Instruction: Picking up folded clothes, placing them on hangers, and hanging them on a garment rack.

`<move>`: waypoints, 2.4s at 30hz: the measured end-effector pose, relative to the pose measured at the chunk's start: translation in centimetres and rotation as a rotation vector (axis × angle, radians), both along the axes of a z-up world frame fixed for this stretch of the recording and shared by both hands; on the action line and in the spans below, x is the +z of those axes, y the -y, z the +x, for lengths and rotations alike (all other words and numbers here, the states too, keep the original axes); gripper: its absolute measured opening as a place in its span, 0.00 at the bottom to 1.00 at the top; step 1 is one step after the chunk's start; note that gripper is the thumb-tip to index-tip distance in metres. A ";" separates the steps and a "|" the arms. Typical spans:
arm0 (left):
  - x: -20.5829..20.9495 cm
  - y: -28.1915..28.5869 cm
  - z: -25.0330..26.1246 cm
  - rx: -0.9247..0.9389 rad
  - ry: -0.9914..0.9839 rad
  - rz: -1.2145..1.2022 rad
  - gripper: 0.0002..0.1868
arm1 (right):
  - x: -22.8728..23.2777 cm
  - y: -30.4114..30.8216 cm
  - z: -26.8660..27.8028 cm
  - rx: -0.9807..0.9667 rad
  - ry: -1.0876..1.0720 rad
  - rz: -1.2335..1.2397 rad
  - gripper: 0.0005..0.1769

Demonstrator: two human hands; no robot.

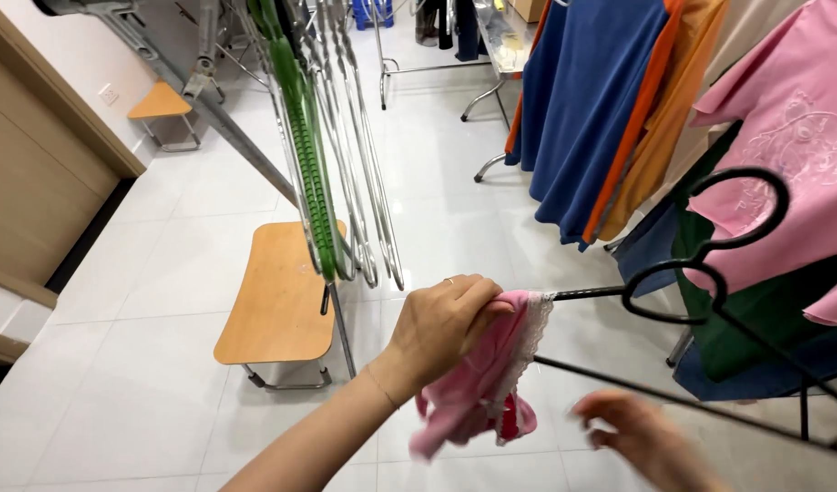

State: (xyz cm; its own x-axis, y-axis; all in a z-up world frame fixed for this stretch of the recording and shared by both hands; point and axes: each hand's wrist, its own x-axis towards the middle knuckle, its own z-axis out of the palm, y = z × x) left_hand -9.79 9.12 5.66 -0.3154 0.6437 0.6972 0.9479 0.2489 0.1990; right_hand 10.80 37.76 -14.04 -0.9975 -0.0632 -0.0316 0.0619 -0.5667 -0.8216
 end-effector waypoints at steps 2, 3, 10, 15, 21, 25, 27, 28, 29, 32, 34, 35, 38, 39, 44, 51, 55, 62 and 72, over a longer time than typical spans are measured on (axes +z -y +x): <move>0.9 -0.2 0.7 0.018 0.010 0.006 0.17 | 1.1 5.2 -1.8 -0.249 0.223 0.376 0.20; 1.3 -0.1 1.0 0.021 -0.005 0.002 0.17 | 4.3 8.0 -2.7 -0.194 0.260 0.748 0.22; 1.2 4.1 1.1 0.069 0.052 -0.121 0.16 | -8.1 4.6 -6.7 0.155 0.275 1.941 0.28; -0.4 7.1 0.4 0.123 0.036 -0.159 0.14 | -10.0 1.9 -6.8 0.225 0.274 1.906 0.27; 0.0 6.3 0.9 0.098 -0.029 -0.112 0.15 | 0.8 14.7 -11.0 0.227 0.004 1.473 0.13; 1.5 7.1 1.5 0.039 -0.055 -0.040 0.13 | -2.6 14.4 -14.2 0.599 0.038 1.800 0.13; 2.0 8.7 1.9 0.061 -0.020 -0.049 0.14 | -5.6 10.0 -14.0 0.545 0.153 1.826 0.28; 2.1 9.5 2.0 0.079 0.017 -0.055 0.16 | -7.2 7.7 -14.0 0.487 0.273 1.849 0.53; 1.5 10.6 1.9 0.082 0.015 -0.055 0.16 | -8.8 5.3 -14.0 0.487 0.269 1.850 0.53; -0.6 13.2 1.9 0.147 0.070 -0.105 0.15 | -11.7 -0.2 -13.3 0.263 0.471 1.913 0.33; -2.0 13.9 1.7 0.221 0.073 -0.135 0.12 | -11.1 -1.3 -12.9 0.301 -0.155 2.419 0.09; -2.0 14.5 1.6 0.219 0.076 -0.136 0.12 | -8.4 -1.6 -12.7 0.305 -0.151 2.418 0.09; -2.9 16.2 0.5 0.260 -0.087 -0.191 0.10 | -1.8 -4.0 -12.5 0.245 0.165 2.182 0.19; -4.0 17.0 0.0 0.346 -0.153 -0.198 0.09 | -0.8 -5.2 -12.3 0.228 0.247 2.173 0.16; -8.3 18.3 -1.9 0.522 -0.179 -0.153 0.09 | 2.5 -8.0 -10.1 0.186 0.273 2.240 0.16; -8.6 15.7 -2.3 0.449 -0.304 -0.137 0.07 | 5.1 -9.3 -8.4 -0.263 -0.329 2.250 0.12; -8.2 12.0 -2.3 0.336 -0.275 -0.052 0.07 | 11.1 -5.1 -8.5 -0.372 -0.762 2.132 0.02; -10.5 12.6 -4.6 0.439 -0.158 -0.042 0.07 | 8.7 -13.8 -4.2 -0.340 -0.524 2.360 0.10; -13.2 9.9 -5.2 0.324 -0.142 -0.051 0.06 | 13.0 -8.3 -4.9 -0.359 -0.647 2.210 0.08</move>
State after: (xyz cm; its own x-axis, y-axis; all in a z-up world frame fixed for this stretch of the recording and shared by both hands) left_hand -15.01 -0.75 -7.56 -0.4107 0.5615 0.7183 0.8357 0.5469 0.0502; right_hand 5.94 46.02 -1.08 -0.8613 -0.2731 0.4285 -0.2268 0.9612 0.1567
